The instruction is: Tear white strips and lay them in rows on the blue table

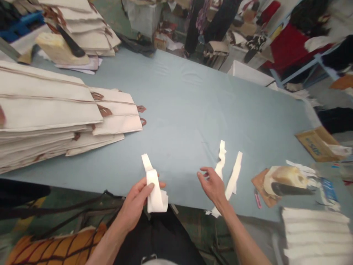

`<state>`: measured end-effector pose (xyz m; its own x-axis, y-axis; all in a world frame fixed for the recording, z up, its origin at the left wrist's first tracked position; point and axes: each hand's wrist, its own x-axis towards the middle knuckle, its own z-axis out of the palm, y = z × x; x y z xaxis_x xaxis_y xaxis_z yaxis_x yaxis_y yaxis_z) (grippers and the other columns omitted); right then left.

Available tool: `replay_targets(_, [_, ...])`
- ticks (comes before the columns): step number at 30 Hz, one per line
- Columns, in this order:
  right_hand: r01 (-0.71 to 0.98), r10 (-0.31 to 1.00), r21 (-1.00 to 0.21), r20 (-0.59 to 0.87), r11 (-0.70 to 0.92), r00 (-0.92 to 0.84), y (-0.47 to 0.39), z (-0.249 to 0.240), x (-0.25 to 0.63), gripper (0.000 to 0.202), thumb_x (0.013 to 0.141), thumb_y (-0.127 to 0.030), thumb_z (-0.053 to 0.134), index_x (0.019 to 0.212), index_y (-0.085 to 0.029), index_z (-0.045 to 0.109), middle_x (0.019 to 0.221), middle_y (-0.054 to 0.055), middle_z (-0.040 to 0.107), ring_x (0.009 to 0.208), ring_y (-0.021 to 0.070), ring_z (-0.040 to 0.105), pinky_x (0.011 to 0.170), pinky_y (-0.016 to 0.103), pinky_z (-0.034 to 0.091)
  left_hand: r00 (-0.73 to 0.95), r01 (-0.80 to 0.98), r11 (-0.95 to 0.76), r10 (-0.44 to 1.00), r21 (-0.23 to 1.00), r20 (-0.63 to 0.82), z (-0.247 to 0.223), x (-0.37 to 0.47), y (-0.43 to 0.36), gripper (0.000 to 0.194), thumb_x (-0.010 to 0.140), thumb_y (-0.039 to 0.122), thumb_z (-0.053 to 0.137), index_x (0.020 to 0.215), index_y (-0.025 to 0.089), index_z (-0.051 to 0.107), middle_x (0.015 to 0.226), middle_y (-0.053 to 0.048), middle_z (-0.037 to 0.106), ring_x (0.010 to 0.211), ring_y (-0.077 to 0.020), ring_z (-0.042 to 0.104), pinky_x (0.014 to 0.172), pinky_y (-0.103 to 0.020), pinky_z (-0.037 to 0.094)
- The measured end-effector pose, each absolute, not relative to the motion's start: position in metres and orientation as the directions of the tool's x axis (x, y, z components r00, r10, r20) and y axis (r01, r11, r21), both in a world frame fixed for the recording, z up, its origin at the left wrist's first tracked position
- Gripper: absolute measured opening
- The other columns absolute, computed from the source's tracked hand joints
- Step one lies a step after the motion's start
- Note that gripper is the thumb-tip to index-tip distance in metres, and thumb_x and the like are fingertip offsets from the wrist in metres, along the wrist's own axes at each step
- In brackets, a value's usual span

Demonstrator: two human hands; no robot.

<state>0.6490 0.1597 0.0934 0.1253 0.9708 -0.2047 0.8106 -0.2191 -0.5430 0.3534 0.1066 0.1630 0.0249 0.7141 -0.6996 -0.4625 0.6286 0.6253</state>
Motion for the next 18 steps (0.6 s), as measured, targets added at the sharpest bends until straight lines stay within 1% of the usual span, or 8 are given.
replay_targets(1, [0.701, 0.964, -0.677, -0.258, -0.224, 0.058, 0.161, 0.105, 0.632, 0.039, 0.091, -0.055, 0.058, 0.107, -0.021, 0.069, 0.104, 0.011, 0.075, 0.091, 0.0255, 0.070, 0.086, 0.040, 0.054, 0.041, -0.484, 0.622, 0.719, 0.616, -0.694, 0.169, 0.353, 0.109, 0.069, 0.069, 0.053, 0.088, 0.123, 0.016, 0.068, 0.102, -0.012, 0.082, 0.071, -0.0246, 0.071, 0.063, -0.034, 0.059])
replay_targets(3, [0.404, 0.925, -0.880, -0.341, -0.251, -0.168, 0.159, 0.129, 0.597, 0.043, 0.092, -0.060, 0.060, 0.111, -0.022, 0.068, 0.114, 0.012, 0.076, 0.104, 0.0261, 0.070, 0.092, 0.041, 0.054, 0.063, -0.519, 0.600, 0.737, 0.608, -0.673, 0.179, 0.352, 0.114, 0.068, 0.070, 0.048, 0.087, 0.127, 0.017, 0.067, 0.108, -0.013, 0.082, 0.077, -0.0269, 0.073, 0.066, -0.035, 0.060])
replay_targets(5, [0.140, 0.873, -0.946, -0.325, -0.294, -0.364, 0.153, 0.151, 0.567, 0.053, 0.092, -0.065, 0.062, 0.123, -0.023, 0.065, 0.126, 0.012, 0.073, 0.114, 0.0263, 0.068, 0.099, 0.042, 0.052, 0.072, -0.542, 0.574, 0.759, 0.614, -0.647, 0.187, 0.352, 0.119, 0.064, 0.073, 0.042, 0.084, 0.129, 0.017, 0.067, 0.112, -0.013, 0.082, 0.086, -0.0297, 0.075, 0.071, -0.036, 0.060])
replay_targets(8, [-0.030, 0.789, -0.920, -0.318, -0.390, -0.527, 0.138, 0.170, 0.539, 0.060, 0.090, -0.072, 0.063, 0.123, -0.022, 0.065, 0.113, 0.009, 0.075, 0.103, 0.0243, 0.070, 0.090, 0.037, 0.054, 0.045, -0.603, 0.516, 0.783, 0.608, -0.620, 0.191, 0.350, 0.127, 0.062, 0.075, 0.035, 0.081, 0.132, 0.017, 0.066, 0.115, -0.014, 0.081, 0.094, -0.0317, 0.075, 0.076, -0.036, 0.059])
replay_targets(10, [-0.046, 0.742, -0.891, -0.348, -0.453, -0.572, 0.129, 0.171, 0.531, 0.060, 0.089, -0.074, 0.063, 0.118, -0.021, 0.064, 0.099, 0.007, 0.075, 0.087, 0.0215, 0.070, 0.077, 0.033, 0.055, 0.002, -0.645, 0.472, 0.787, 0.601, -0.617, 0.192, 0.347, 0.130, 0.064, 0.074, 0.033, 0.082, 0.134, 0.016, 0.065, 0.116, -0.013, 0.081, 0.093, -0.0307, 0.075, 0.075, -0.036, 0.059])
replay_targets(12, [-0.016, 0.775, -0.907, -0.350, -0.420, -0.526, 0.124, 0.166, 0.530, 0.060, 0.091, -0.072, 0.061, 0.123, -0.021, 0.061, 0.102, 0.009, 0.075, 0.084, 0.0208, 0.070, 0.072, 0.032, 0.055, -0.040, -0.664, 0.434, 0.793, 0.609, -0.608, 0.192, 0.345, 0.132, 0.064, 0.074, 0.033, 0.082, 0.133, 0.015, 0.065, 0.116, -0.013, 0.082, 0.095, -0.0303, 0.075, 0.076, -0.036, 0.058])
replay_targets(15, [0.183, 0.936, -0.978, -0.154, -0.099, -0.317, 0.126, 0.160, 0.534, 0.063, 0.093, -0.064, 0.062, 0.138, -0.022, 0.052, 0.130, 0.015, 0.068, 0.107, 0.0258, 0.069, 0.082, 0.038, 0.057, -0.087, -0.621, 0.399, 0.821, 0.675, -0.565, 0.194, 0.341, 0.130, 0.059, 0.078, 0.037, 0.082, 0.130, 0.014, 0.068, 0.112, -0.012, 0.083, 0.106, -0.0312, 0.073, 0.088, -0.036, 0.054])
replay_targets(18, [0.398, 0.942, -0.869, 0.190, 0.293, -0.278, 0.137, 0.164, 0.534, 0.062, 0.091, -0.057, 0.068, 0.140, -0.022, 0.051, 0.139, 0.017, 0.063, 0.124, 0.0309, 0.062, 0.097, 0.049, 0.055, -0.085, -0.534, 0.358, 0.879, 0.766, -0.470, 0.192, 0.338, 0.125, 0.049, 0.083, 0.043, 0.079, 0.122, 0.014, 0.075, 0.117, -0.014, 0.082, 0.125, -0.0338, 0.064, 0.105, -0.038, 0.045])
